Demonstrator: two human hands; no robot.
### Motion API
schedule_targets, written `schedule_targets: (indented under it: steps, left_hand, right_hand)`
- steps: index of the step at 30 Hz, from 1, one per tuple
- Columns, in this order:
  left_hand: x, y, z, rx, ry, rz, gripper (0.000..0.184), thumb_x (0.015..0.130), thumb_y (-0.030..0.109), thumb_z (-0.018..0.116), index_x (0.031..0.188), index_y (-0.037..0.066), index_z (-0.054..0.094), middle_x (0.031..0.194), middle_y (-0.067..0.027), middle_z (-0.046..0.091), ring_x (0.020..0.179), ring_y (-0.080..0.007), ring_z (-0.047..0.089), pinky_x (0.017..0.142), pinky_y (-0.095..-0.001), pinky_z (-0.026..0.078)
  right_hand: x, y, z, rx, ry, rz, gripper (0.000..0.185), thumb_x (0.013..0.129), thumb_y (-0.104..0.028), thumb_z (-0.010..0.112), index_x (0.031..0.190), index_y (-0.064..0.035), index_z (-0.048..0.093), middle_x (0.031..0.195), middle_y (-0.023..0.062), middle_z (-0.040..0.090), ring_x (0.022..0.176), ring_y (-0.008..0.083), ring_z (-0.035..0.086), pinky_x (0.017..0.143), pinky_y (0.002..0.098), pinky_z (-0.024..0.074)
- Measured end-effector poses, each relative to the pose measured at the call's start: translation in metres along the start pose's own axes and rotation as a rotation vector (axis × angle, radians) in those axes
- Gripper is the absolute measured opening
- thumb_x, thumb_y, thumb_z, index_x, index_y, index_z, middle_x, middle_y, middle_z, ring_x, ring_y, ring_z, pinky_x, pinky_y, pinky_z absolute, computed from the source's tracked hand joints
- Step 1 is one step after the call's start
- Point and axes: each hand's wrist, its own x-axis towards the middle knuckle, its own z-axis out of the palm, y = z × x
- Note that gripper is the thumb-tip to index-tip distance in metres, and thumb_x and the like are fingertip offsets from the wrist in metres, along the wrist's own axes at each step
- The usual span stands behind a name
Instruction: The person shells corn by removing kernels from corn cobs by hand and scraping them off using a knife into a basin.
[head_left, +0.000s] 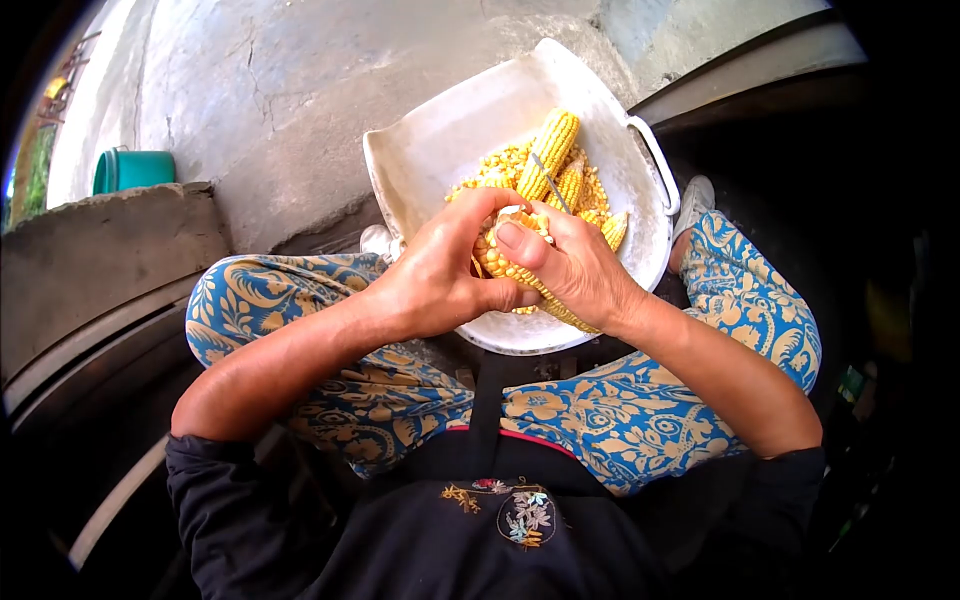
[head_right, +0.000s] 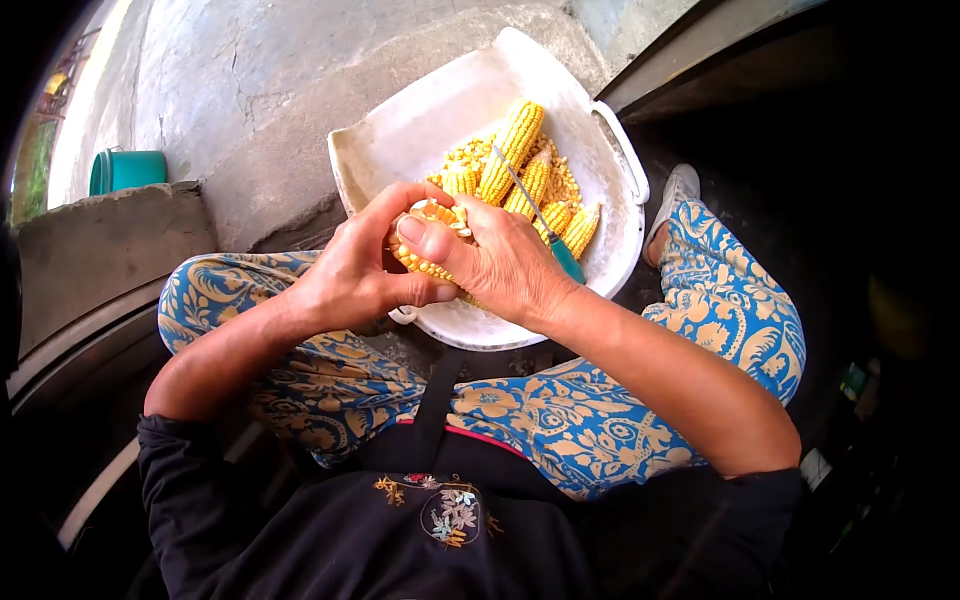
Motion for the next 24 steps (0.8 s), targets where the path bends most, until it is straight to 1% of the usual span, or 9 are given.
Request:
schedule_targets:
  steps: [2, 6, 8, 11, 13, 15, 17, 21, 24]
  left_hand:
    - [0.001, -0.002, -0.001, -0.020, -0.004, 0.010, 0.066, 0.071, 0.011, 0.079, 0.123, 0.005, 0.040, 0.097, -0.0025, 0.056, 0.088, -0.0084, 0.055, 0.074, -0.0250, 0.049]
    - [0.002, -0.007, 0.000, -0.022, -0.006, 0.057, 0.066, 0.070, 0.010, 0.080, 0.123, 0.004, 0.040, 0.099, -0.0028, 0.056, 0.091, -0.0092, 0.055, 0.077, -0.0245, 0.049]
    - [0.001, -0.010, -0.001, -0.035, -0.006, 0.048, 0.067, 0.070, 0.008, 0.080, 0.123, 0.003, 0.040, 0.100, -0.0028, 0.056, 0.092, -0.0098, 0.055, 0.079, -0.0246, 0.049]
    - [0.001, -0.010, 0.000, -0.055, 0.007, 0.010, 0.067, 0.069, 0.007, 0.079, 0.123, 0.003, 0.041, 0.101, -0.0036, 0.056, 0.092, -0.0105, 0.055, 0.079, -0.0256, 0.049]
    - [0.002, -0.006, 0.001, -0.064, 0.018, -0.010, 0.067, 0.068, 0.007, 0.079, 0.123, 0.002, 0.042, 0.101, -0.0043, 0.057, 0.091, -0.0108, 0.055, 0.078, -0.0264, 0.049]
    - [0.001, 0.004, 0.002, 0.030, 0.108, 0.030, 0.063, 0.061, 0.017, 0.081, 0.114, 0.000, 0.052, 0.100, -0.0168, 0.058, 0.094, -0.0247, 0.058, 0.081, -0.0340, 0.047]
    - [0.002, 0.008, 0.003, 0.035, 0.094, -0.015, 0.062, 0.061, 0.018, 0.080, 0.113, -0.001, 0.052, 0.097, -0.0166, 0.059, 0.091, -0.0236, 0.060, 0.079, -0.0340, 0.048]
    - [0.005, 0.013, 0.003, 0.012, 0.035, -0.136, 0.059, 0.061, 0.019, 0.080, 0.110, -0.002, 0.053, 0.089, -0.0155, 0.062, 0.082, -0.0199, 0.061, 0.072, -0.0329, 0.049]
    - [0.007, 0.012, 0.003, -0.081, 0.015, -0.142, 0.058, 0.062, 0.020, 0.080, 0.109, -0.002, 0.053, 0.090, -0.0140, 0.062, 0.083, -0.0173, 0.060, 0.073, -0.0313, 0.048]
  right_hand:
    - [0.000, 0.004, 0.002, 0.022, 0.030, -0.055, 0.067, 0.084, -0.060, 0.047, 0.106, 0.0023, 0.058, 0.083, 0.0176, 0.064, 0.084, 0.0264, 0.064, 0.073, 0.0357, 0.0480]
    - [0.003, 0.017, 0.004, 0.080, 0.015, -0.029, 0.063, 0.088, -0.057, 0.043, 0.103, 0.0020, 0.058, 0.085, 0.0165, 0.063, 0.082, 0.0249, 0.063, 0.073, 0.0345, 0.0474]
    - [0.004, 0.023, 0.006, 0.153, 0.040, -0.104, 0.060, 0.090, -0.055, 0.042, 0.102, 0.0019, 0.058, 0.087, 0.0159, 0.063, 0.082, 0.0238, 0.061, 0.074, 0.0337, 0.0469]
    - [0.004, 0.020, 0.006, 0.261, 0.020, -0.097, 0.062, 0.089, -0.056, 0.042, 0.100, 0.0028, 0.058, 0.086, 0.0162, 0.062, 0.083, 0.0235, 0.060, 0.075, 0.0335, 0.0465]
    - [0.004, 0.015, 0.006, 0.211, 0.015, -0.087, 0.063, 0.088, -0.057, 0.043, 0.102, 0.0034, 0.056, 0.085, 0.0177, 0.062, 0.082, 0.0247, 0.061, 0.074, 0.0343, 0.0468]
    - [0.003, 0.009, 0.007, 0.161, 0.010, -0.075, 0.065, 0.087, -0.058, 0.044, 0.104, 0.0041, 0.054, 0.085, 0.0192, 0.061, 0.082, 0.0258, 0.062, 0.073, 0.0351, 0.0471]
    - [0.000, 0.005, 0.009, -0.209, 0.084, -0.008, 0.067, 0.085, -0.060, 0.046, 0.106, 0.0042, 0.049, 0.083, 0.0221, 0.061, 0.081, 0.0292, 0.063, 0.071, 0.0368, 0.0476]
    - [0.000, 0.011, 0.008, -0.046, 0.042, 0.029, 0.067, 0.084, -0.060, 0.047, 0.106, 0.0034, 0.045, 0.082, 0.0237, 0.061, 0.080, 0.0323, 0.064, 0.069, 0.0388, 0.0480]
    - [0.000, 0.010, 0.010, 0.003, 0.066, 0.016, 0.065, 0.085, -0.058, 0.046, 0.102, 0.0040, 0.047, 0.082, 0.0239, 0.061, 0.081, 0.0323, 0.063, 0.069, 0.0389, 0.0476]
